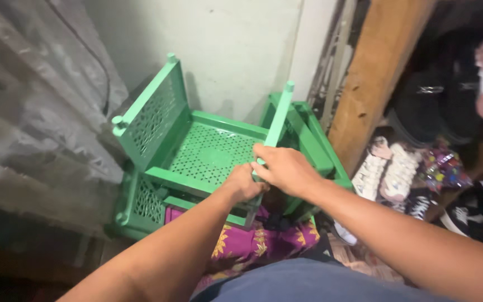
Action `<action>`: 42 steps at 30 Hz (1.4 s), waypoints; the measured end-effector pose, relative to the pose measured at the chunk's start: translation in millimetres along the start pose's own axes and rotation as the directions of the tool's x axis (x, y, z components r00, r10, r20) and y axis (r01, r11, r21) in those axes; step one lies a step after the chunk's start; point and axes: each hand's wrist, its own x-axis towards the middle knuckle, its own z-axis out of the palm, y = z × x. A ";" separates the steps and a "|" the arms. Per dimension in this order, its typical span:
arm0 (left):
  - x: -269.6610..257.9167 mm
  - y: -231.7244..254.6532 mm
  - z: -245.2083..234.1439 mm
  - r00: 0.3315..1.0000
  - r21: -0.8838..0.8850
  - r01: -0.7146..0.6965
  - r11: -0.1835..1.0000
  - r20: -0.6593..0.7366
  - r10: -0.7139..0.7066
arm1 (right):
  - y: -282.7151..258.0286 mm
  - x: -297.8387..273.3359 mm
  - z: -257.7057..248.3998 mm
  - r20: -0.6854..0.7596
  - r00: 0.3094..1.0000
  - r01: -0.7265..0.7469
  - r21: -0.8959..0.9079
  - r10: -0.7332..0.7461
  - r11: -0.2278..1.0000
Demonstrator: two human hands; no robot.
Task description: The person assembles a green plastic chair by hand, attaching side panels and a backrest to the seat base. They repeatedly align and press the parts together to secure the connections.
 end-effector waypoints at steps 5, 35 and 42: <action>-9.9 -7.5 -0.7 0.997 -0.208 0.078 0.975 0.015 -0.077 | -7.4 18.7 -3.6 0.134 0.991 0.035 -0.095 -0.022 0.995; -5.9 2.6 -8.2 0.989 -0.322 0.076 0.944 -0.096 -0.112 | 13.3 45.6 -5.4 0.338 0.932 0.200 -0.176 -0.132 0.964; -19.6 -3.0 11.9 0.950 -0.343 0.274 0.898 -0.049 -0.309 | 29.7 55.2 -3.1 0.238 0.861 0.476 -0.063 -0.450 0.877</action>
